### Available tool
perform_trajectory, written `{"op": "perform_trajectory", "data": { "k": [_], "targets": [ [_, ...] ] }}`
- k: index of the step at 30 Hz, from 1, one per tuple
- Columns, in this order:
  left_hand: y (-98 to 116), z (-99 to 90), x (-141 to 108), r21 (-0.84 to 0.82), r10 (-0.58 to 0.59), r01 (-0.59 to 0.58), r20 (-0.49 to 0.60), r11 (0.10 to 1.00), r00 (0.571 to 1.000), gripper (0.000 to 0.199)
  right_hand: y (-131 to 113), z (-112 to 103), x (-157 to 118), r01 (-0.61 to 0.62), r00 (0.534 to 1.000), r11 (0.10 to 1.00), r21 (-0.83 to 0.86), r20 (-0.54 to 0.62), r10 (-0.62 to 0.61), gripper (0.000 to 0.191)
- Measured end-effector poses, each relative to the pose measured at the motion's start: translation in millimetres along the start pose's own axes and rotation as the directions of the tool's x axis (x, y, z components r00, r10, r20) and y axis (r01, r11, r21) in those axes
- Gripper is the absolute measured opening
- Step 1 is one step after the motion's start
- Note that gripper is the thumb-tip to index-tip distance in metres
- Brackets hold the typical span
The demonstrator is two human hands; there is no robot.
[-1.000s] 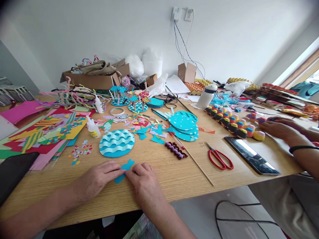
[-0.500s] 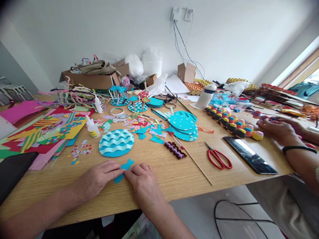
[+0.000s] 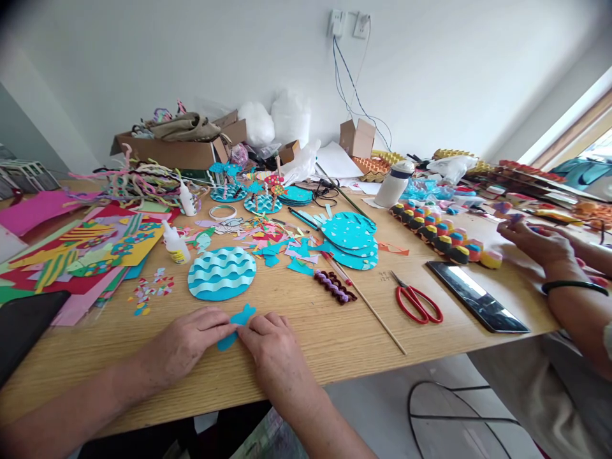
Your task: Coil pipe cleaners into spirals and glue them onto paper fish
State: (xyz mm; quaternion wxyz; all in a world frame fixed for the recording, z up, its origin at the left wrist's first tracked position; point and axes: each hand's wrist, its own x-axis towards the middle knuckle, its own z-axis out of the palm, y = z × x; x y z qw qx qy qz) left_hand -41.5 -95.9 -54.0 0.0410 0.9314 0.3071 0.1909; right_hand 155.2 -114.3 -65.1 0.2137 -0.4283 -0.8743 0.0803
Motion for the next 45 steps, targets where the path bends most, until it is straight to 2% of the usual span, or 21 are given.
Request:
{"op": "perform_trajectory", "data": {
  "k": [14,18,23,28,35,38,45],
  "targets": [
    [1.4,-1.7,2.8,-0.028,-0.052,0.055,0.075,0.998,0.996,0.025,-1.8,-0.9,2.9,0.006,1.000,0.999,-0.040,0.028,-0.005,0.016],
    [-2.0,-3.2,5.1,-0.049,-0.084,0.087,0.059,0.995,0.995,0.031,-2.6,-1.3,4.1,0.010,0.999,0.998,-0.058,0.041,-0.008,0.016],
    [-6.4,-6.6,6.2,-0.077,-0.051,0.055,0.057,0.995,0.997,0.039,-4.5,-4.2,3.7,0.004,0.998,0.998,-0.070,0.070,0.001,0.017],
    [-5.6,-5.4,5.2,-0.081,-0.051,0.056,0.059,0.995,0.997,0.035,-5.6,-6.2,3.4,-0.004,0.995,0.996,-0.084,0.095,0.012,0.017],
    [-1.8,-8.2,7.3,-0.081,-0.057,0.067,0.117,0.994,0.991,0.029,-7.1,-8.2,5.7,-0.016,0.992,0.996,-0.085,0.124,0.027,0.016],
    [-1.2,-10.2,7.6,-0.085,-0.057,0.069,0.142,0.994,0.988,0.026,-6.7,-7.1,5.2,-0.023,0.993,0.997,-0.075,0.116,0.032,0.017],
    [-2.9,-8.5,7.6,-0.074,-0.045,0.055,0.129,0.996,0.991,0.029,-3.3,-2.8,1.4,-0.050,0.998,0.999,0.001,0.022,0.050,0.025]
  ]
}}
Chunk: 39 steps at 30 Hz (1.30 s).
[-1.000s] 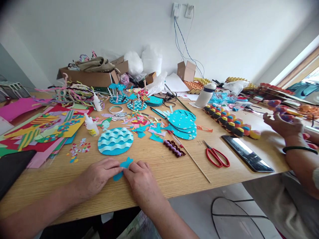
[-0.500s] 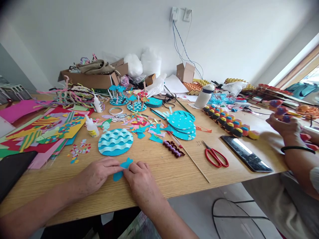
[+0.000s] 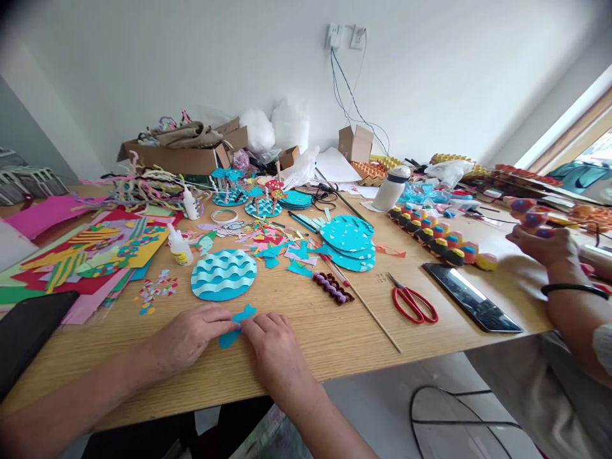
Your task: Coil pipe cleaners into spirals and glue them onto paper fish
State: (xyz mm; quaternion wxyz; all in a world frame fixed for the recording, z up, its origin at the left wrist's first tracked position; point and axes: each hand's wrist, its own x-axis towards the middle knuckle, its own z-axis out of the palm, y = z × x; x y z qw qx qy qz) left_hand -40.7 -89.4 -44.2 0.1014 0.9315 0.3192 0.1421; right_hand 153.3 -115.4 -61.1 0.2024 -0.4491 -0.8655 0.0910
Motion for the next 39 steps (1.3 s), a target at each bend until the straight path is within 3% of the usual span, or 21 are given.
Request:
{"op": "perform_trajectory", "data": {
  "k": [11,24,34,39],
  "targets": [
    [0.3,-3.1,-2.0,-0.002,0.029,-0.029,-0.003,1.000,1.000,0.035,0.1,-2.1,0.8,0.020,0.999,1.000,-0.019,0.029,-0.020,0.023],
    [0.1,-0.6,-1.6,-0.001,0.017,-0.017,0.027,1.000,0.999,0.030,1.7,2.1,0.9,0.024,1.000,0.999,-0.036,-0.006,-0.024,0.018],
    [7.4,-2.7,1.8,0.072,0.007,-0.009,0.033,0.997,0.999,0.025,0.0,-1.3,1.5,0.022,0.999,0.999,-0.036,0.034,-0.021,0.018],
    [2.9,-3.8,2.0,-0.019,-0.035,0.035,-0.009,0.999,0.999,0.036,-0.2,-1.4,1.8,0.023,0.999,0.999,-0.037,0.034,-0.022,0.019]
  ]
}}
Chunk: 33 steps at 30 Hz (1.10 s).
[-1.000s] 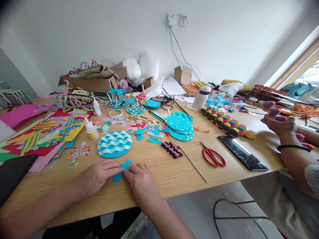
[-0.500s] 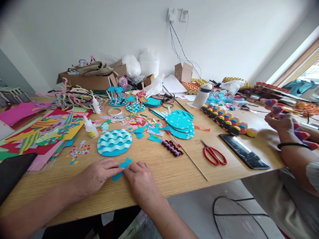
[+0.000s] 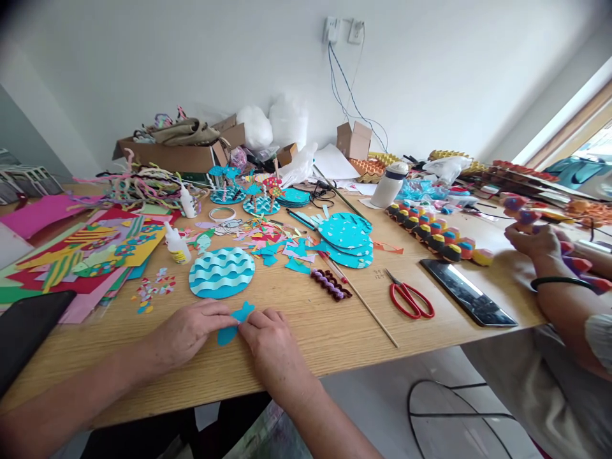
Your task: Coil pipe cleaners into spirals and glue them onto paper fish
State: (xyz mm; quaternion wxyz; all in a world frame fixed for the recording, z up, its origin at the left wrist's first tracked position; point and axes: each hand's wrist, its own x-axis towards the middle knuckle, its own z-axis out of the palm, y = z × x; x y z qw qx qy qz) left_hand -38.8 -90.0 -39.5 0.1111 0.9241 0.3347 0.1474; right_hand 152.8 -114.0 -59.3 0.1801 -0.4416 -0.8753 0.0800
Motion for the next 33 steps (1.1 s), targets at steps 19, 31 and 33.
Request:
{"op": "perform_trajectory", "data": {
  "k": [19,31,33],
  "targets": [
    [4.8,1.3,0.5,0.051,0.005,-0.008,0.058,0.999,0.998,0.025,-2.2,-2.1,-0.2,-0.022,1.000,1.000,-0.003,0.016,0.022,0.018],
    [-3.5,1.3,-11.8,-0.099,-0.062,0.055,-0.067,0.994,0.996,0.044,1.5,-8.9,-2.1,-0.117,0.993,0.992,0.036,-0.001,0.117,0.017],
    [-3.5,0.3,-15.3,-0.198,-0.134,0.113,-0.095,0.974,0.986,0.042,2.3,-14.6,-3.7,-0.169,0.986,0.985,0.023,0.021,0.168,0.011]
  ]
}}
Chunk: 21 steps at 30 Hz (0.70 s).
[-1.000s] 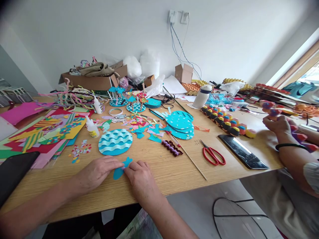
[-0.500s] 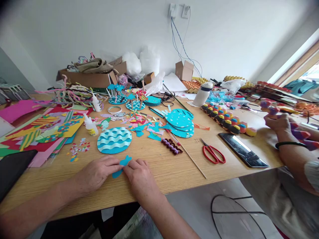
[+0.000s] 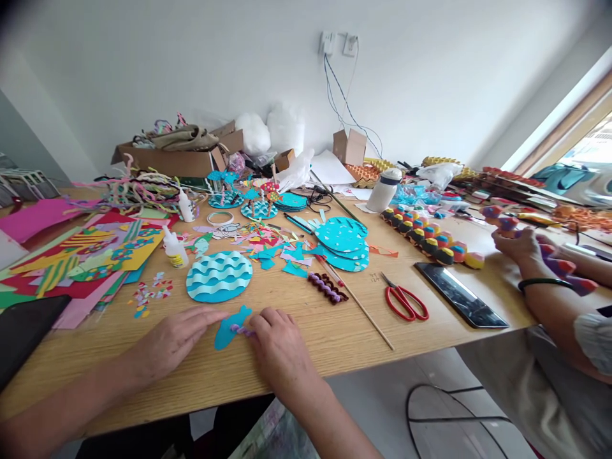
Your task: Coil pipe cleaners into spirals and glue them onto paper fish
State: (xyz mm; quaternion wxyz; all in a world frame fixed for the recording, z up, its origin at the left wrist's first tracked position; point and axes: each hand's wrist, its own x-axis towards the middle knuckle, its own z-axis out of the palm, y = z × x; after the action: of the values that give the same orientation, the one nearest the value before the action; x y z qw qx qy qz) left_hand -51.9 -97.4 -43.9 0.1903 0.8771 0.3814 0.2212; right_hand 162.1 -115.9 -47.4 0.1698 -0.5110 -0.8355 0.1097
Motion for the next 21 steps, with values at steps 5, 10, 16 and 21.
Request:
{"op": "perform_trajectory", "data": {
  "k": [5,10,16,21],
  "targets": [
    [8.8,-0.9,-6.5,-0.478,-0.386,0.354,0.033,0.804,0.922,0.032,0.0,-3.7,-1.5,-0.052,0.998,0.997,-0.058,0.023,0.053,0.008],
    [30.1,-6.2,-11.6,-0.808,-0.620,0.465,0.165,0.361,0.767,0.038,-3.0,-1.5,-0.6,-0.071,0.997,0.992,-0.104,0.032,0.074,0.009],
    [31.1,-1.3,-14.7,-0.869,-0.663,0.454,0.222,0.198,0.715,0.045,4.6,-8.7,-1.5,-0.126,0.992,0.982,-0.144,0.010,0.129,0.011],
    [30.6,3.6,-8.5,-0.854,-0.661,0.472,0.227,0.217,0.715,0.045,23.5,-17.2,4.2,-0.241,0.970,0.948,-0.206,-0.031,0.240,0.015]
  ]
}}
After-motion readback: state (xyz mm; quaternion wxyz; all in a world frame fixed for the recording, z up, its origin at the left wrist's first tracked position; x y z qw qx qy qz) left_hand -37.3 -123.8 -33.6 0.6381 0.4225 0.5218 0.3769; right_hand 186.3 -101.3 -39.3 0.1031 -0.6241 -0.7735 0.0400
